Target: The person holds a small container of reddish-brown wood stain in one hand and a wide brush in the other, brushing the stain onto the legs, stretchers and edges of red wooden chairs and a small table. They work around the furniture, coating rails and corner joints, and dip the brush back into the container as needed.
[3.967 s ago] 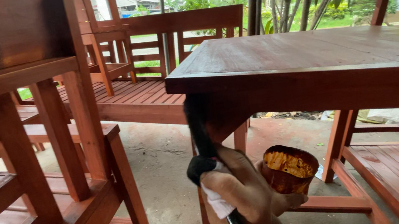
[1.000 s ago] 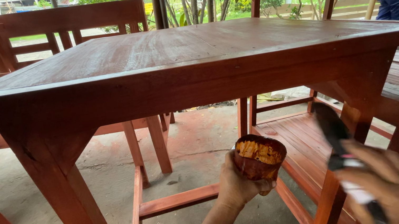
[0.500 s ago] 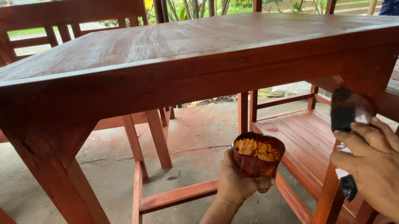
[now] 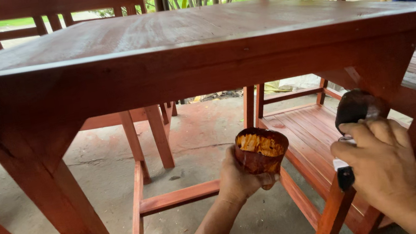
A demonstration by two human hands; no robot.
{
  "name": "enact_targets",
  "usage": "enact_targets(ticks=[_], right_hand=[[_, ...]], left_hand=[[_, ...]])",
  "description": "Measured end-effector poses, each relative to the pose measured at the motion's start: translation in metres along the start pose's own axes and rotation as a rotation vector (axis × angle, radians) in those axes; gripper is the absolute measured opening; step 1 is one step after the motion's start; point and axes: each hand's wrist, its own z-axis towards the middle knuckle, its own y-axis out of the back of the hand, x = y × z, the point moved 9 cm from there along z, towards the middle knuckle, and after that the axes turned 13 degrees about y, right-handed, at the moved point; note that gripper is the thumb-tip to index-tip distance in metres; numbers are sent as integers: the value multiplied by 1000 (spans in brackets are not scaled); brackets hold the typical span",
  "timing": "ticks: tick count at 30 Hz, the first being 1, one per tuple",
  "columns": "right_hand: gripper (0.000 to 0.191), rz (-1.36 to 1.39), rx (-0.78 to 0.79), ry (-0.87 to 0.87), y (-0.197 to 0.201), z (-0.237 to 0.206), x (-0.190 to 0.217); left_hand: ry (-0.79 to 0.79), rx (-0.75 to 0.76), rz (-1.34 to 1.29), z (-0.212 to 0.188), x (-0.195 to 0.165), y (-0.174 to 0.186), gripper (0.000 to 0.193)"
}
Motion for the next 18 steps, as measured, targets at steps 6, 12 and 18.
enact_targets(ticks=[6,12,18], right_hand=[[11,53,-64,-24,4,-20,9],[3,175,-112,-51,-22,-54,40],[12,306,18,-64,-75,-102,74]], left_hand=[[-90,-46,7,-3,2,1,104],[614,474,-1219,-3,35,-39,109],[-10,47,-72,-13,29,-2,93]])
